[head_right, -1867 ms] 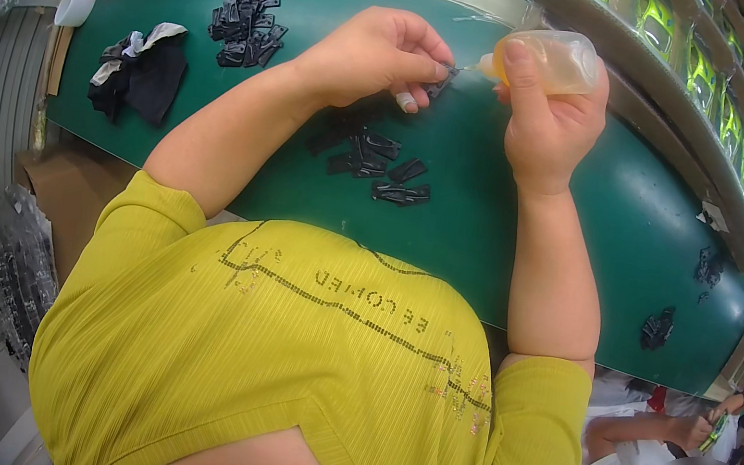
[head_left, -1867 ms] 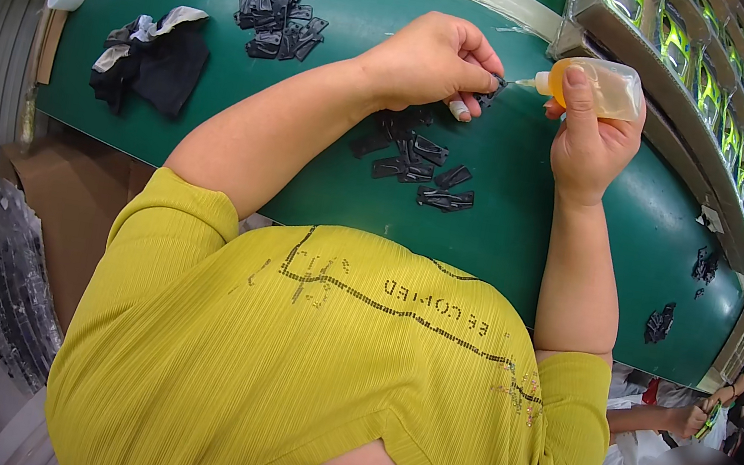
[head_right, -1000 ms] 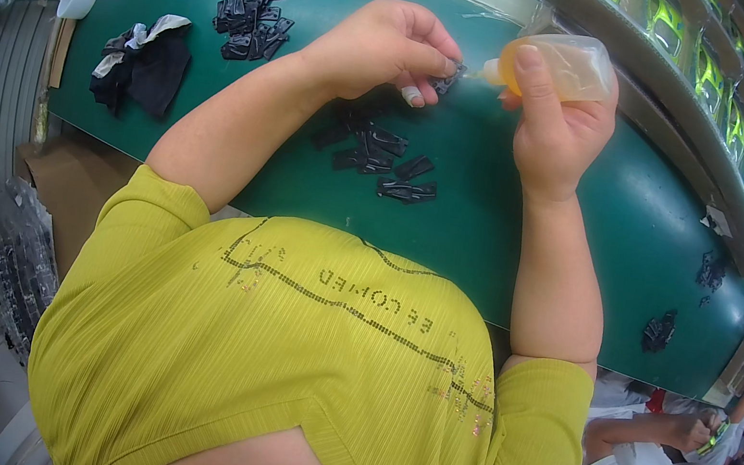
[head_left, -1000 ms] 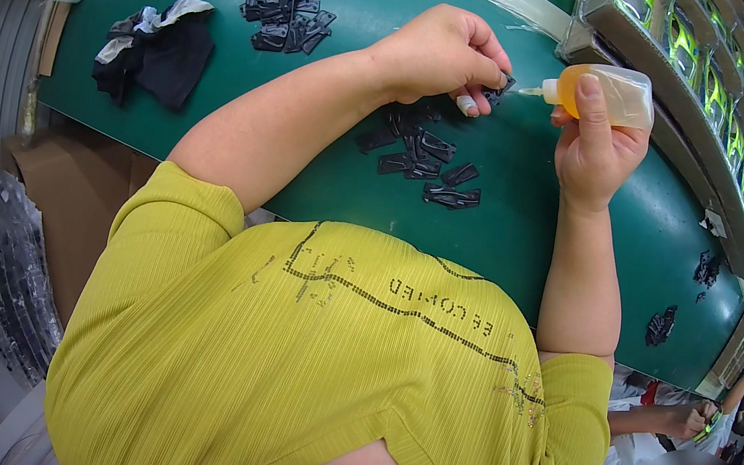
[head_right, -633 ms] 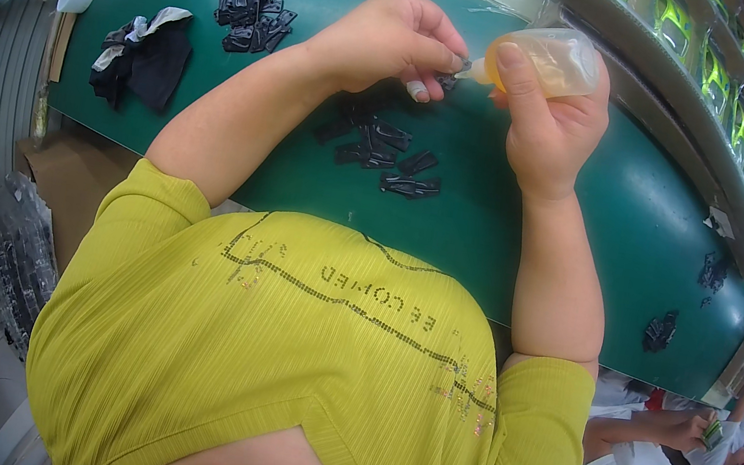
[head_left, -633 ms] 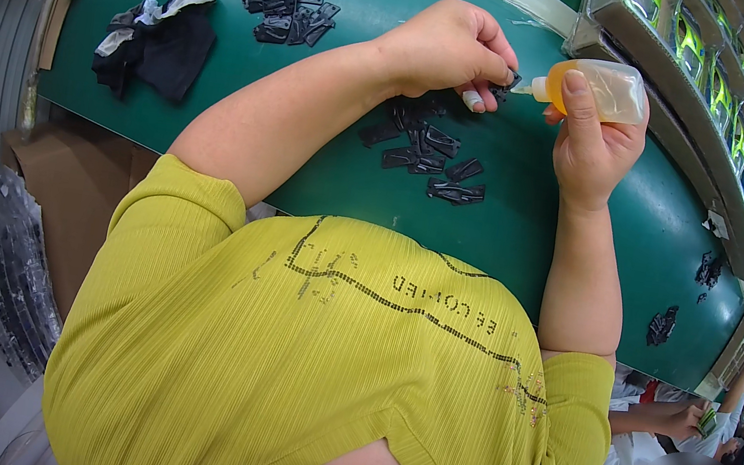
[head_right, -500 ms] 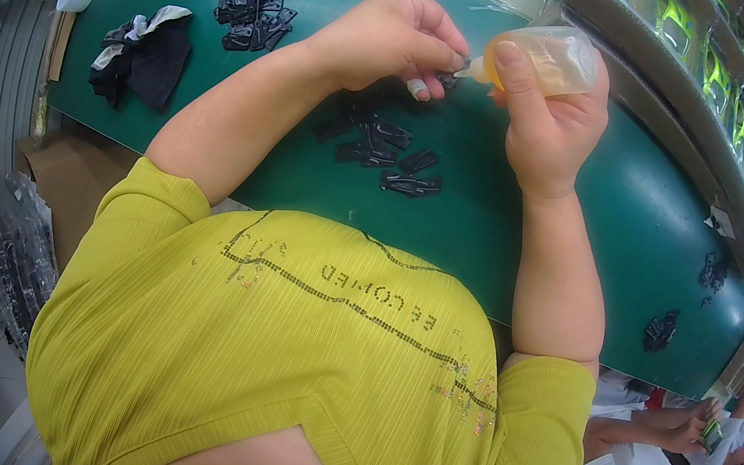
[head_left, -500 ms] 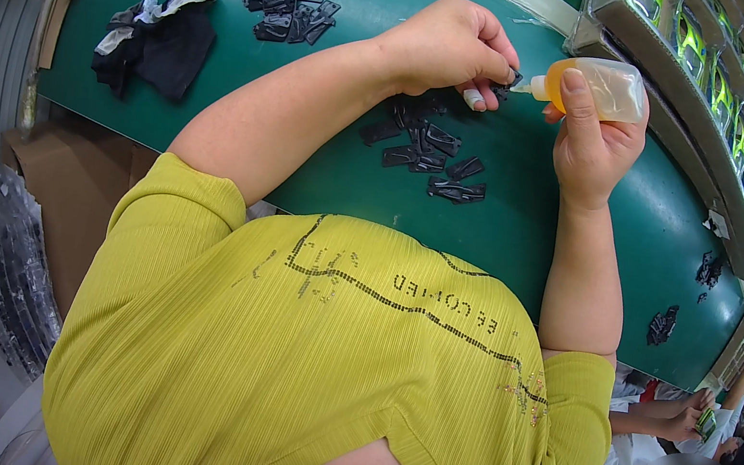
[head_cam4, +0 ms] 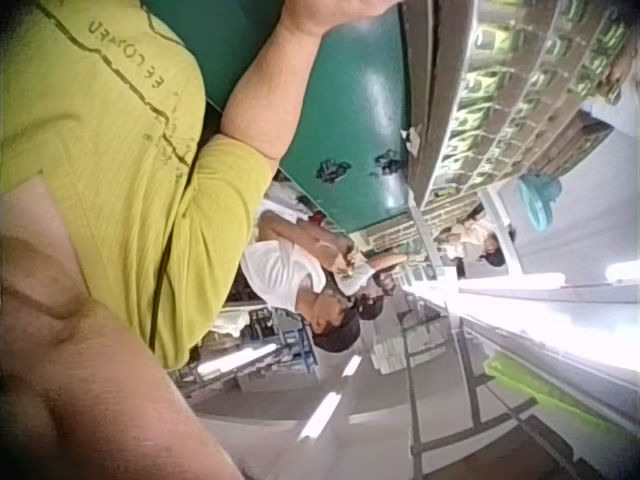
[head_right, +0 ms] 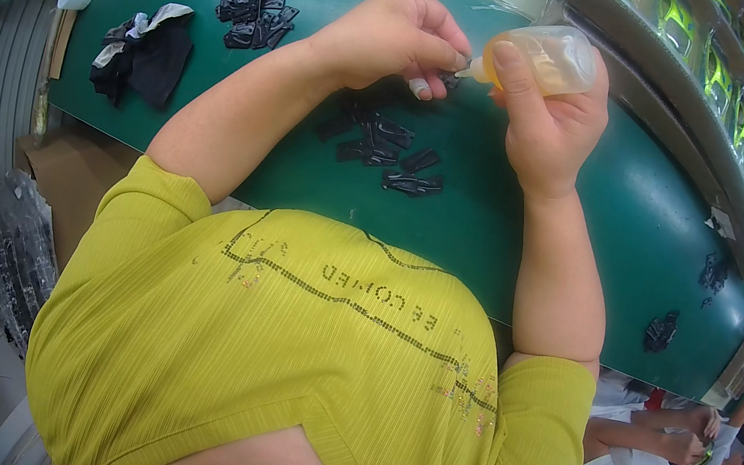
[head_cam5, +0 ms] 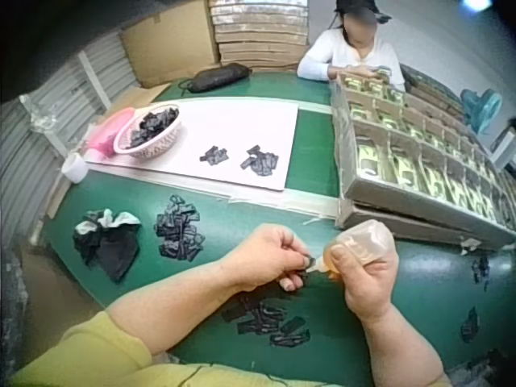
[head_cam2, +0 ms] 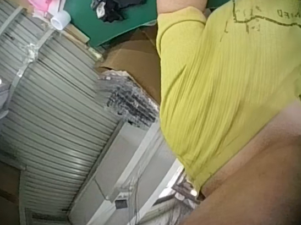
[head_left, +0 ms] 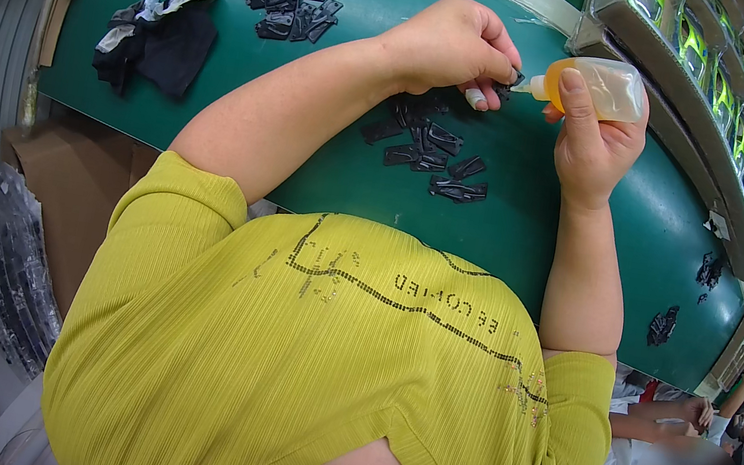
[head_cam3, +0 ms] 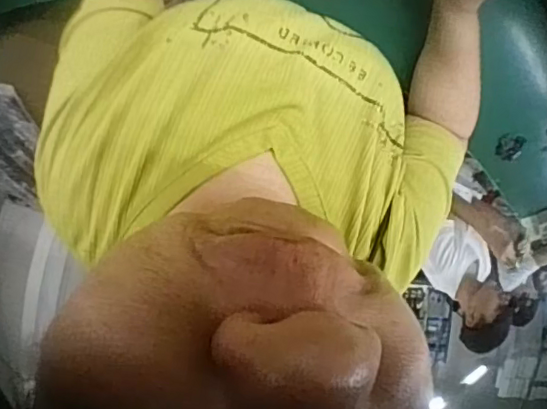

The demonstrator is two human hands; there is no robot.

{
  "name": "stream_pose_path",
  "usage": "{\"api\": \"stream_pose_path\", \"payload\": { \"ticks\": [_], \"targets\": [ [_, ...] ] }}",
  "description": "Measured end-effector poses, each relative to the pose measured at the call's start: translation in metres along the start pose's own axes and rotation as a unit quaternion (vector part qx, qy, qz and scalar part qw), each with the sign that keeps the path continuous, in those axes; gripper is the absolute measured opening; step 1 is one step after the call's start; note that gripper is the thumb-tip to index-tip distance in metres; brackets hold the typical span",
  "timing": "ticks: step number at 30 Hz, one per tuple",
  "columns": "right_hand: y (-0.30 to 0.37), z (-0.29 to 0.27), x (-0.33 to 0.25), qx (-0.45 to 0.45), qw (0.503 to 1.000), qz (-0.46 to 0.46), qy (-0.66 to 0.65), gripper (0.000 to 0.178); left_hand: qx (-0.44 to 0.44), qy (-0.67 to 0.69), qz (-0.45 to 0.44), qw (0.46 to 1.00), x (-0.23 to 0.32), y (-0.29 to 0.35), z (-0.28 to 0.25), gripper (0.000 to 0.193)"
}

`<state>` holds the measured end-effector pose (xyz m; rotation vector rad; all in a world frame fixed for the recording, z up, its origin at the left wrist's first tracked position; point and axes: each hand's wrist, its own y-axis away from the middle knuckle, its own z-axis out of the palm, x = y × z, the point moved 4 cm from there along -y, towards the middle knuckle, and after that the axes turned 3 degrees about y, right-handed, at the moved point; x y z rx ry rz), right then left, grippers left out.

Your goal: The person repeatedly picks up small plastic parts, applies adhesive to each piece using a squeeze bottle, and places them on the table.

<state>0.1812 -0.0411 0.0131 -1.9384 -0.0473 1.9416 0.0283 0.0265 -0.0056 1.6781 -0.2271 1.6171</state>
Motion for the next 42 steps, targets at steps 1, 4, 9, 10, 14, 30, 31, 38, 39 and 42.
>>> {"api": "stream_pose_path", "payload": {
  "ticks": [1,4,9,10,14,30,31,38,39,42],
  "targets": [
    [0.0,-0.001,0.001,-0.007,1.0,0.004,-0.001,0.029,0.0,-0.001,-0.001,1.0,0.0,0.0,0.0,0.02],
    [-0.001,0.002,0.0,-0.003,1.0,-0.002,0.007,0.027,-0.001,0.003,0.0,1.0,0.0,-0.001,0.0,0.02],
    [-0.017,-0.011,0.007,0.057,0.987,0.045,-0.144,0.01,0.004,0.012,0.005,1.0,0.002,-0.001,-0.004,0.02],
    [-0.018,-0.012,0.008,0.052,0.987,0.042,-0.148,0.01,0.008,0.016,0.005,1.0,0.002,0.0,-0.006,0.02],
    [-0.018,-0.028,0.021,0.052,0.955,0.107,-0.271,0.01,0.01,0.092,0.005,0.996,-0.001,0.001,-0.009,0.022],
    [-0.02,-0.018,0.016,0.062,0.964,0.106,-0.234,0.012,0.404,-0.316,0.196,0.836,0.07,-0.003,-0.191,0.024],
    [-0.02,-0.023,0.016,0.07,0.965,0.103,-0.23,0.013,0.393,-0.355,0.205,0.823,0.071,0.001,-0.184,0.023],
    [-0.019,-0.016,0.014,0.061,0.968,0.101,-0.223,0.014,0.268,-0.541,0.075,0.794,0.038,0.043,-0.172,0.028],
    [-0.019,-0.015,0.014,0.056,0.968,0.099,-0.222,0.014,0.259,-0.526,0.036,0.809,0.038,0.045,-0.172,0.029],
    [-0.017,-0.016,0.014,0.061,0.968,0.107,-0.218,0.015,0.248,-0.466,0.018,0.849,0.034,0.046,-0.173,0.028]
  ]
}}
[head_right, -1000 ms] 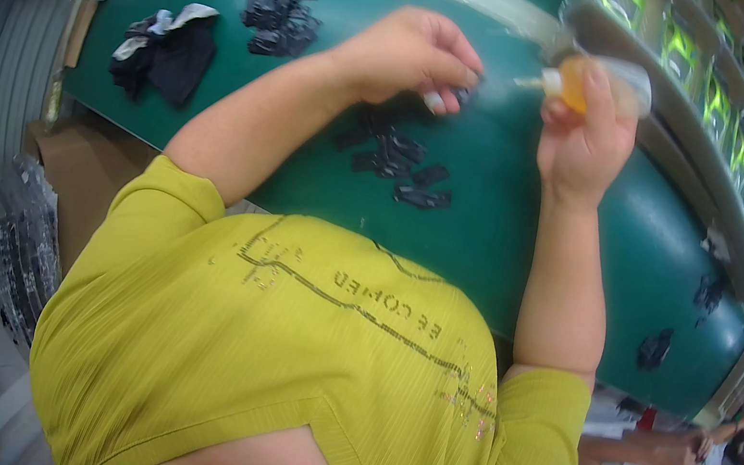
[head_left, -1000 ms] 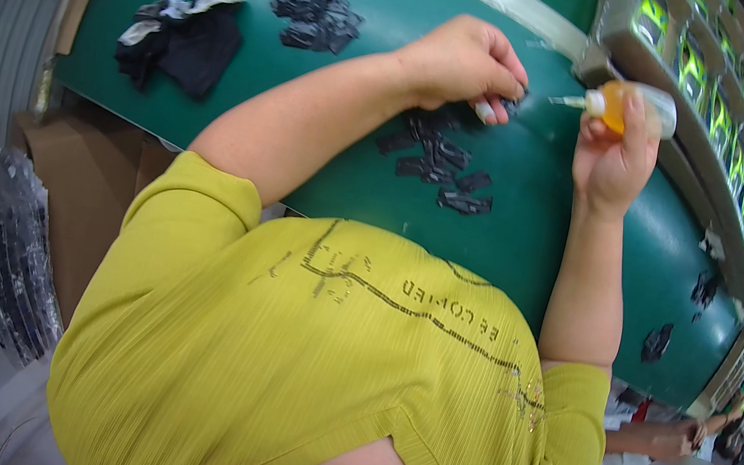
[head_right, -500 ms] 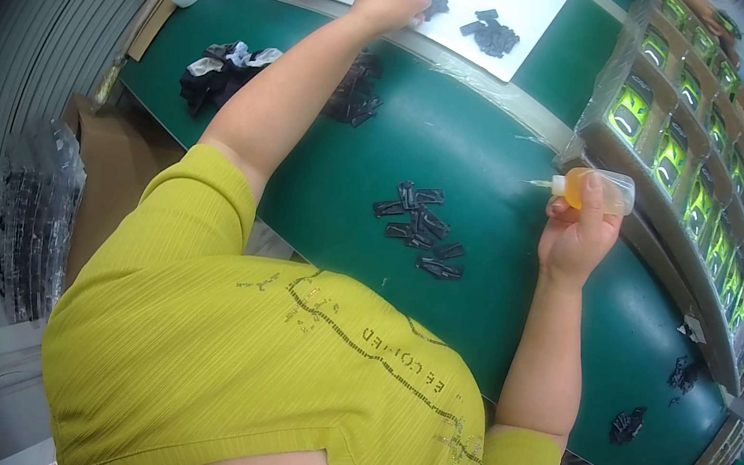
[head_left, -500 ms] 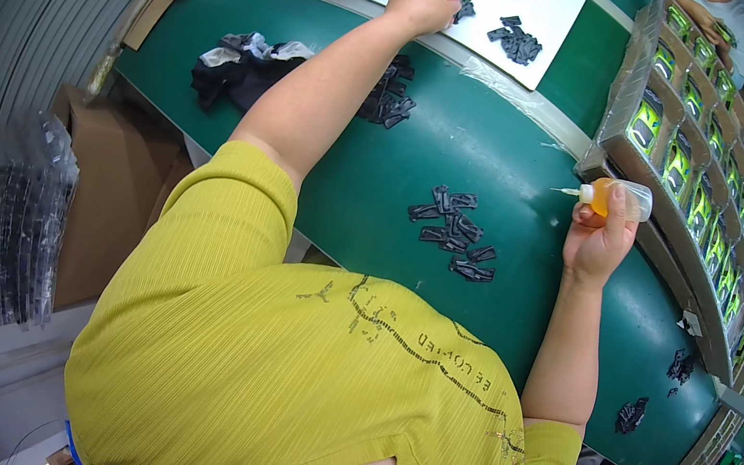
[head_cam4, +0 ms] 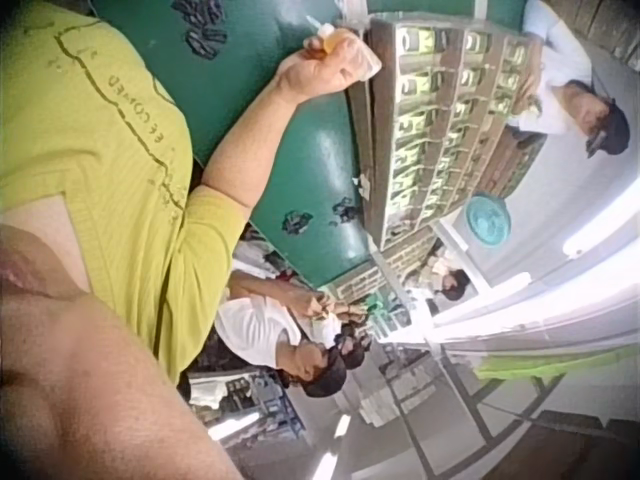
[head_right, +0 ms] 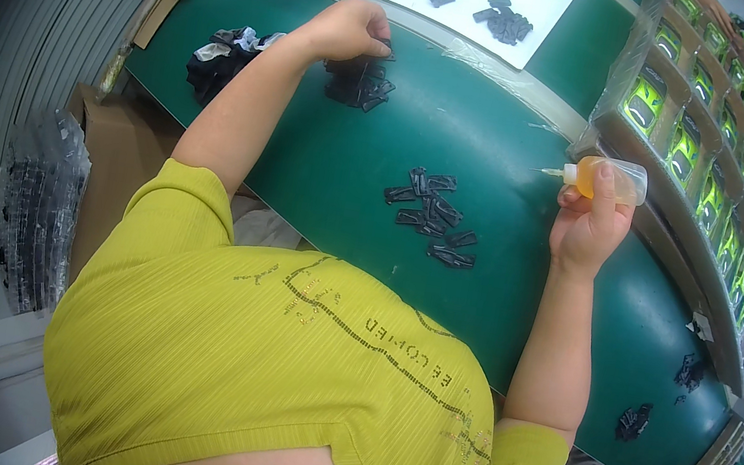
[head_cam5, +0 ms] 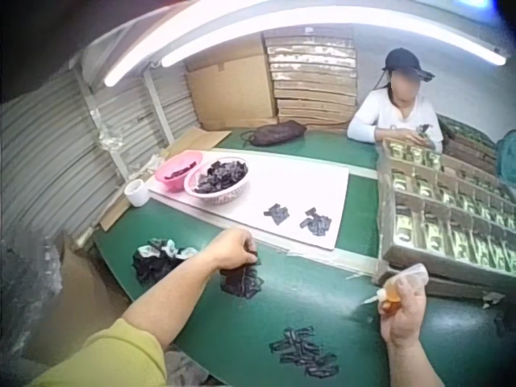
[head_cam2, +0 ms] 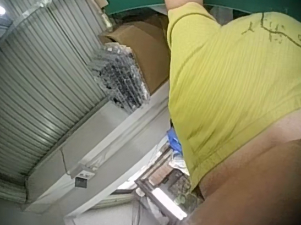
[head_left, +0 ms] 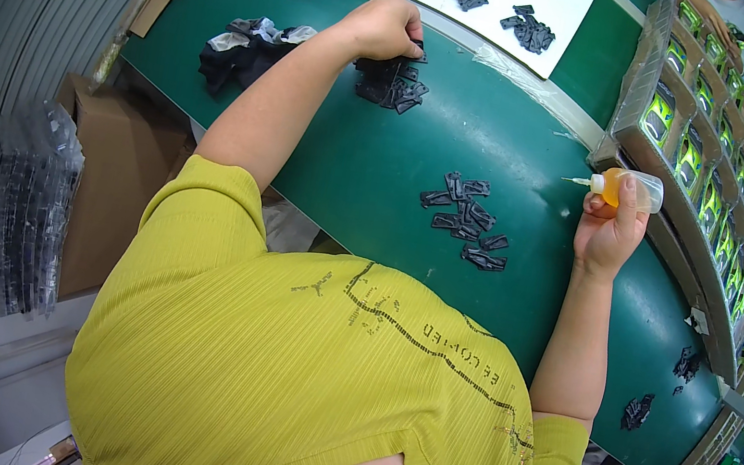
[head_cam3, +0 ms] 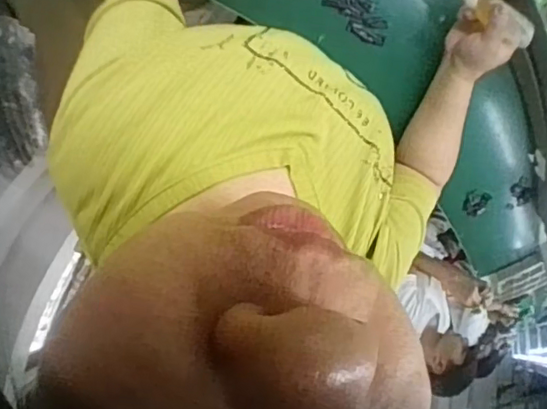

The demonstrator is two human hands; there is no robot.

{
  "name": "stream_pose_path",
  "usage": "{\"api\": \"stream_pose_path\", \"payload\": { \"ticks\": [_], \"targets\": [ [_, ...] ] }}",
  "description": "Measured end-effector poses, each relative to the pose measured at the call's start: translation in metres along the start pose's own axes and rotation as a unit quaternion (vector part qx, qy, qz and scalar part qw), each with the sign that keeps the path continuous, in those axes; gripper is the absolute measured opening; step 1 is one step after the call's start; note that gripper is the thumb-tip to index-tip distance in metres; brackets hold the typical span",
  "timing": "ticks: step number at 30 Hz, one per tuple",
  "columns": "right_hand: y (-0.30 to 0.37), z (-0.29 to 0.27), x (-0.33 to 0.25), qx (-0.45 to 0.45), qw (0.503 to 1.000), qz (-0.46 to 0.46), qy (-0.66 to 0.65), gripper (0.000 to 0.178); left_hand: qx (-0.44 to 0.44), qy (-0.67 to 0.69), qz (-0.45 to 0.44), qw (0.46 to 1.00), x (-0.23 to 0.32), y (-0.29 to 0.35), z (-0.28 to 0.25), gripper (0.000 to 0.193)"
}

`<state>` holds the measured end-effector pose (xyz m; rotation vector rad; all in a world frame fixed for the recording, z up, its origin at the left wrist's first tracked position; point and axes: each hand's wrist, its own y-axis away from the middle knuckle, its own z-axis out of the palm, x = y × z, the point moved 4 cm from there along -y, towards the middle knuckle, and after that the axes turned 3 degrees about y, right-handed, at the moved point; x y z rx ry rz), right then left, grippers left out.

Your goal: The person repeatedly picks up small plastic parts, applies adhesive to each piece using a squeeze bottle, and places them on the table.

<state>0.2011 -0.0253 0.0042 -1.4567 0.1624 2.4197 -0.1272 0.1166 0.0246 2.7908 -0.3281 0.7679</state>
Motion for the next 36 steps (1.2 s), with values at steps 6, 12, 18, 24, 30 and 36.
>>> {"api": "stream_pose_path", "payload": {
  "ticks": [6,12,18,24,30,36],
  "targets": [
    [0.001,-0.006,0.0,0.006,1.0,0.006,-0.011,0.014,0.071,0.103,0.066,0.99,0.033,0.019,-0.001,0.031],
    [0.005,-0.001,-0.001,0.015,1.0,-0.027,-0.002,0.011,-0.151,0.373,0.074,0.913,0.114,0.045,0.059,0.027],
    [0.004,0.001,-0.001,0.011,0.995,-0.095,0.041,0.012,-0.195,0.495,0.011,0.847,0.128,0.038,0.118,0.029],
    [0.004,0.004,-0.008,-0.006,0.97,-0.153,0.188,0.019,-0.22,0.457,0.003,0.862,0.13,0.04,0.122,0.028],
    [0.004,0.006,-0.008,-0.012,0.961,-0.157,0.227,0.016,-0.221,0.468,-0.004,0.856,0.132,0.04,0.119,0.027],
    [0.005,0.008,-0.008,0.003,0.963,-0.155,0.22,0.024,-0.227,0.465,-0.007,0.855,0.131,0.039,0.12,0.026]
  ]
}}
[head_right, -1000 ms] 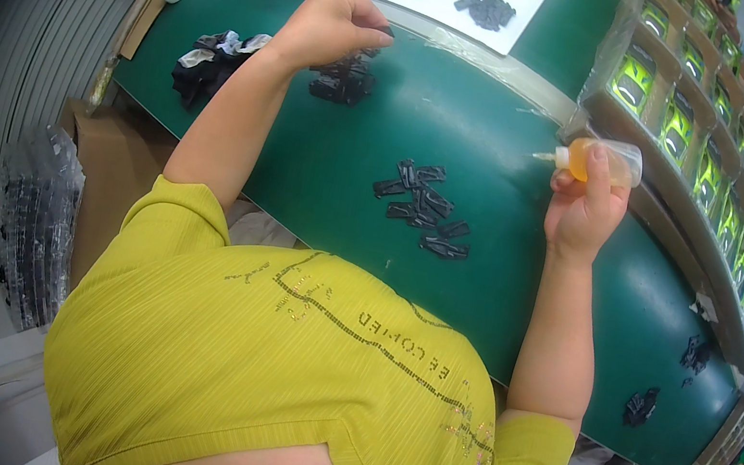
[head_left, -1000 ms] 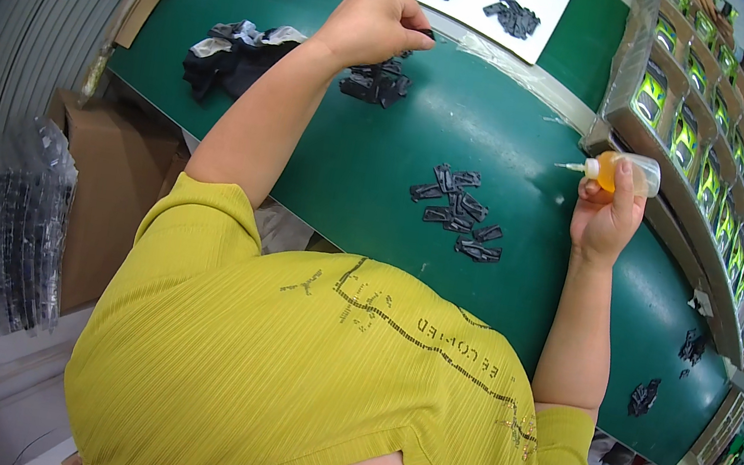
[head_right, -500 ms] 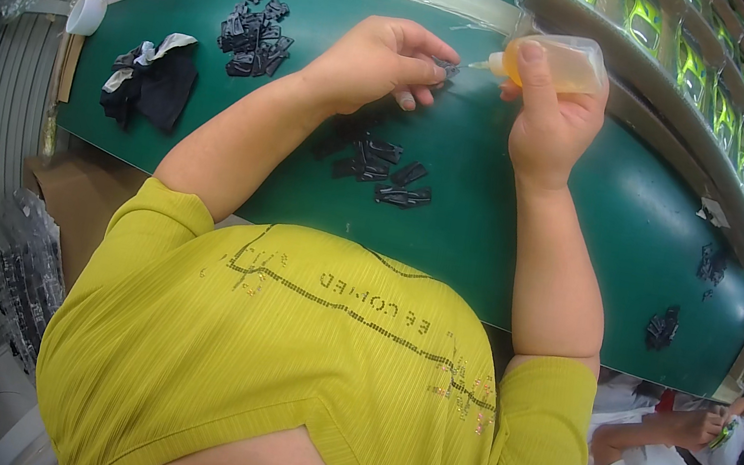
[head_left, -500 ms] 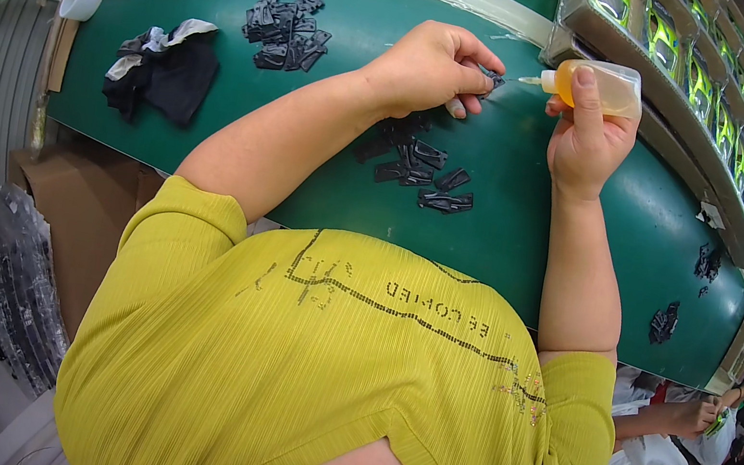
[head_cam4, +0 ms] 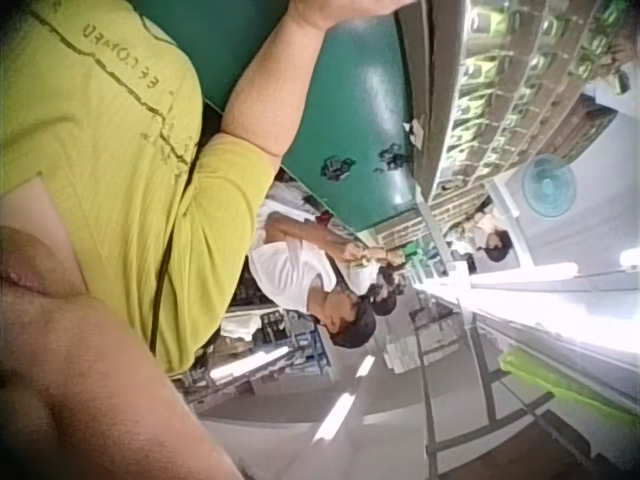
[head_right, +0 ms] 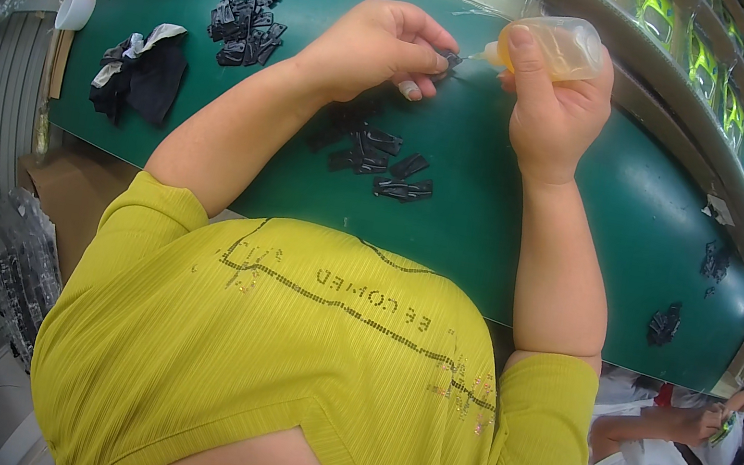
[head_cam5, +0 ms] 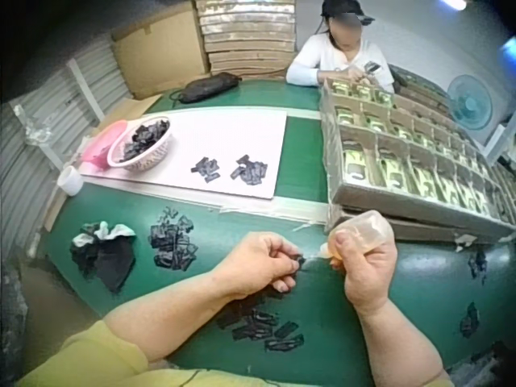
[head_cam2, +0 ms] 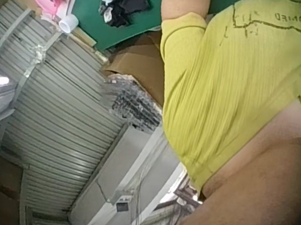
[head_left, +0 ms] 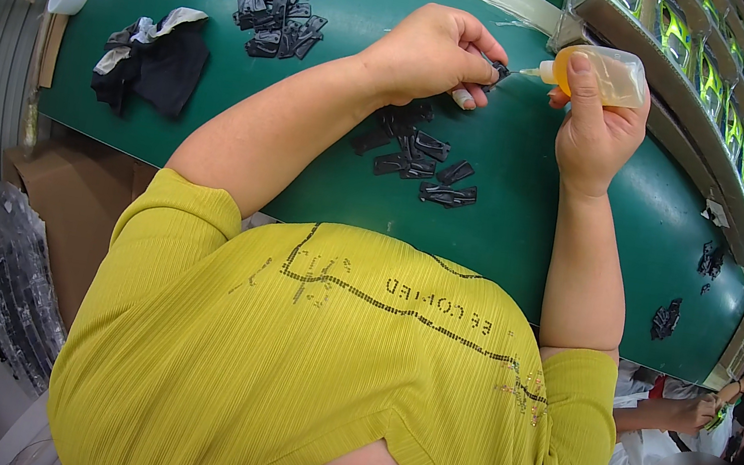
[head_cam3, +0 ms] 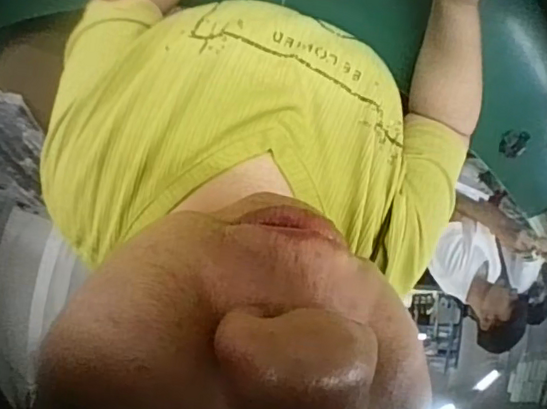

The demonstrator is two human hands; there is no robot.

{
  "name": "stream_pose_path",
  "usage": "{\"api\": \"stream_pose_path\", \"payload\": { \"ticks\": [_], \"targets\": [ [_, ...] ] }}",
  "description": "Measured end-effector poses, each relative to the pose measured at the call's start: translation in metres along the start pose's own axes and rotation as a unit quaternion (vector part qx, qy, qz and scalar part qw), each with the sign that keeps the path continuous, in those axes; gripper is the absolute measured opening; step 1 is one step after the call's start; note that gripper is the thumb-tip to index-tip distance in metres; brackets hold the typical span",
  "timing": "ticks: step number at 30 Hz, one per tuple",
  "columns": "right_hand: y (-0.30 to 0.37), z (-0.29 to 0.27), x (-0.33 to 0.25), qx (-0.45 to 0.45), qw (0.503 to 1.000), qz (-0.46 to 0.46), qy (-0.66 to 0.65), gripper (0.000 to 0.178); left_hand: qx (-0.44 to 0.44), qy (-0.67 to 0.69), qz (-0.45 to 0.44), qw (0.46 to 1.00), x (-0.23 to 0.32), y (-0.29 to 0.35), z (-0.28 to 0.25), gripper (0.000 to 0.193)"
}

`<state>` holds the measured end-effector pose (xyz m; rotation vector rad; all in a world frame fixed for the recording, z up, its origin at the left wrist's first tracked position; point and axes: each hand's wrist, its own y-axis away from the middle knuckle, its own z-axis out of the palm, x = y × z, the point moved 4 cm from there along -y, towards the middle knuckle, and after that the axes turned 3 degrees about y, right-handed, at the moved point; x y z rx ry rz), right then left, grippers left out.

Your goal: The person repeatedly picks up small plastic parts, applies adhesive to each piece using a squeeze bottle, and places them on the table.

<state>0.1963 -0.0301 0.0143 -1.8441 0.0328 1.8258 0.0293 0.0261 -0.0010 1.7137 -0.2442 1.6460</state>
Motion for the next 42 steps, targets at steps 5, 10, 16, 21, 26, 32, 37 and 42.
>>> {"api": "stream_pose_path", "payload": {
  "ticks": [5,10,16,21,26,32,37,42],
  "targets": [
    [0.0,0.0,0.0,-0.015,1.0,-0.002,-0.001,0.025,0.002,-0.008,0.003,1.0,-0.001,0.0,0.0,0.025],
    [0.001,0.0,0.0,-0.011,1.0,-0.001,0.006,0.026,0.0,-0.01,0.004,1.0,0.0,0.0,0.001,0.026],
    [0.0,0.001,0.001,-0.022,1.0,0.0,0.01,0.027,0.001,-0.009,0.008,1.0,-0.001,0.0,0.001,0.026],
    [0.0,0.0,-0.002,-0.004,1.0,-0.012,0.021,0.024,0.006,-0.034,0.016,0.999,0.001,-0.001,-0.001,0.024],
    [-0.004,-0.006,0.001,-0.01,0.999,0.002,-0.042,0.019,0.01,0.017,0.004,1.0,-0.003,-0.005,-0.005,0.02],
    [0.007,0.002,0.003,-0.044,0.996,0.038,-0.066,0.02,0.012,0.033,-0.003,0.999,-0.002,-0.004,-0.005,0.018],
    [0.009,0.007,0.001,-0.061,0.996,0.038,-0.046,0.023,0.008,0.031,-0.006,0.999,-0.001,-0.003,-0.004,0.017],
    [0.011,0.009,-0.002,-0.064,0.997,0.034,-0.038,0.023,-0.002,0.039,-0.007,0.999,-0.002,-0.004,-0.003,0.016]
  ]
}}
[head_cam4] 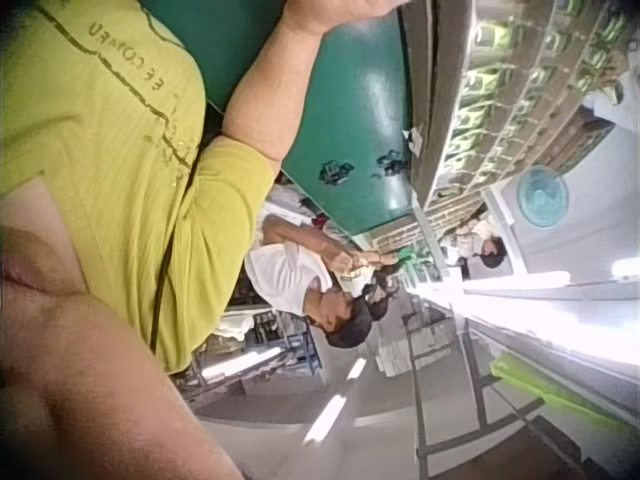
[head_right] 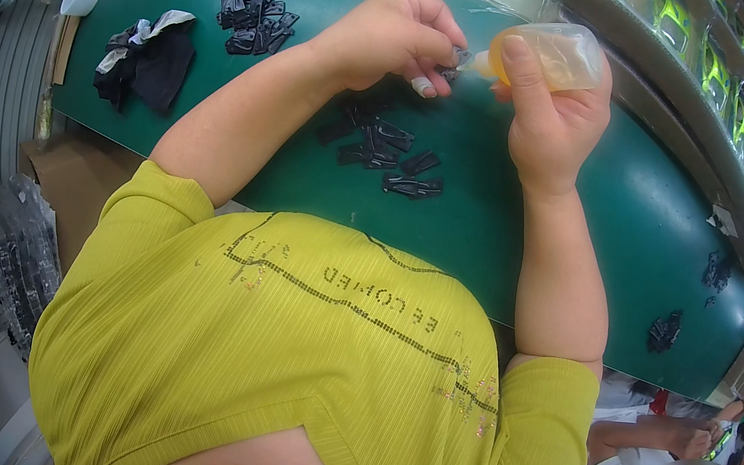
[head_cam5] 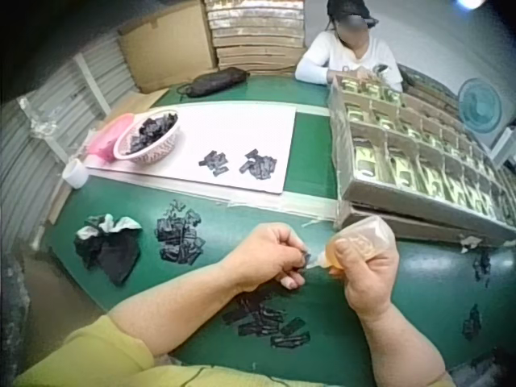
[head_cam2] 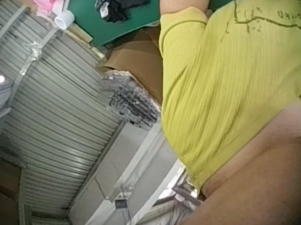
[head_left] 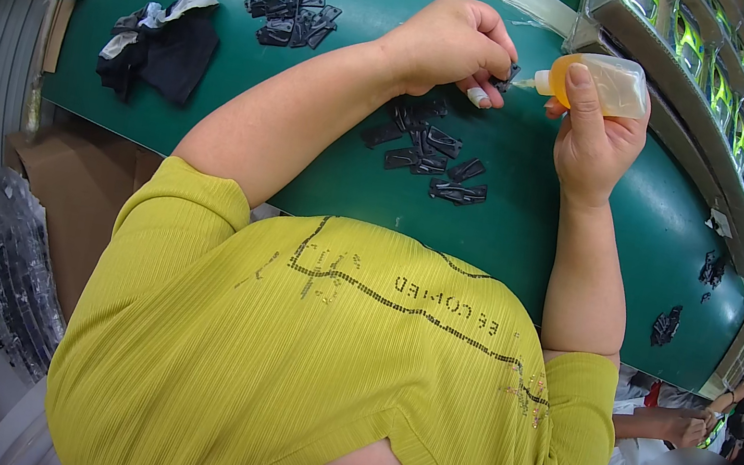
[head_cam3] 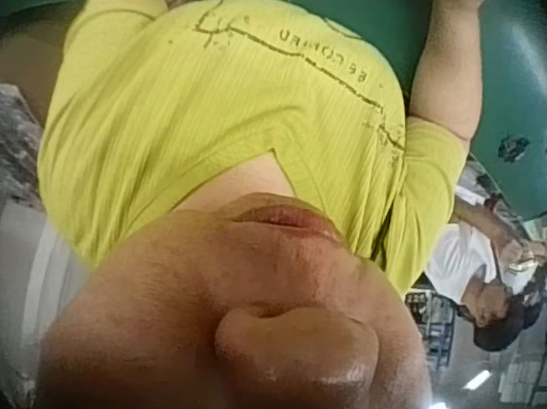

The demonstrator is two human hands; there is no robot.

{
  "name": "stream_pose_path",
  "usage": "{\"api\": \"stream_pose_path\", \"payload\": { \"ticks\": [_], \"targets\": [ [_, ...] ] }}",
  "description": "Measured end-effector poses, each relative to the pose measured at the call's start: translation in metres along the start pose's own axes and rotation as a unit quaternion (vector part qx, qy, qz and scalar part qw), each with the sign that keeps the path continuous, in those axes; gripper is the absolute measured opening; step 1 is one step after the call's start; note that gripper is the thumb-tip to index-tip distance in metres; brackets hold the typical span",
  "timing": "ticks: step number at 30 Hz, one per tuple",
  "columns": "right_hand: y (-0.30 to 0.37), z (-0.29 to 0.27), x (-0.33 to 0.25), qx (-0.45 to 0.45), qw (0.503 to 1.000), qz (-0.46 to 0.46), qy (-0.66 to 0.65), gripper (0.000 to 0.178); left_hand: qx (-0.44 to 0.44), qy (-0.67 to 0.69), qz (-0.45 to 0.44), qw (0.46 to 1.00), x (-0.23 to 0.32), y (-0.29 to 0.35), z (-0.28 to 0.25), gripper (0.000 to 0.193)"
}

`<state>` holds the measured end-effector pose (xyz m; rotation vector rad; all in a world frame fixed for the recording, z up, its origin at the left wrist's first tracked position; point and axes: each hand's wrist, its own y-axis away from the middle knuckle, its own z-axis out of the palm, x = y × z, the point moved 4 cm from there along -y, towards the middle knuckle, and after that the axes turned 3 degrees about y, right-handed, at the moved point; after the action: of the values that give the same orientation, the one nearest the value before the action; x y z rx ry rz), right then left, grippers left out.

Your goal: The person repeatedly picks up small plastic parts, applies adhesive to each piece using a squeeze bottle, and places them on the table.

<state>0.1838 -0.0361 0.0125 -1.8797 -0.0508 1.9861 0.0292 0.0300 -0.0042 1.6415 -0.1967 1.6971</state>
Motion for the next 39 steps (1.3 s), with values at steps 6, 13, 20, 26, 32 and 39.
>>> {"api": "stream_pose_path", "payload": {
  "ticks": [6,13,20,26,32,39],
  "targets": [
    [0.0,0.002,0.0,0.001,1.0,-0.004,0.006,0.024,0.0,-0.003,-0.004,1.0,0.001,0.001,0.001,0.016],
    [0.002,0.002,0.0,0.007,1.0,-0.003,0.006,0.025,-0.002,-0.001,-0.007,1.0,0.001,0.001,0.001,0.016],
    [0.003,0.002,0.0,0.002,1.0,-0.001,0.019,0.025,-0.005,0.006,-0.006,1.0,0.0,0.001,0.002,0.017],
    [0.001,0.004,-0.004,0.003,0.999,-0.026,0.048,0.023,-0.004,0.005,-0.012,1.0,0.001,-0.001,0.0,0.018],
    [-0.014,-0.012,0.008,0.048,0.985,0.053,-0.157,0.011,0.007,0.034,-0.008,0.999,-0.001,0.0,-0.003,0.018],
    [-0.012,-0.023,0.017,0.055,0.963,0.114,-0.238,0.011,0.101,0.026,0.055,0.993,0.021,-0.004,-0.054,0.019]
  ]
}}
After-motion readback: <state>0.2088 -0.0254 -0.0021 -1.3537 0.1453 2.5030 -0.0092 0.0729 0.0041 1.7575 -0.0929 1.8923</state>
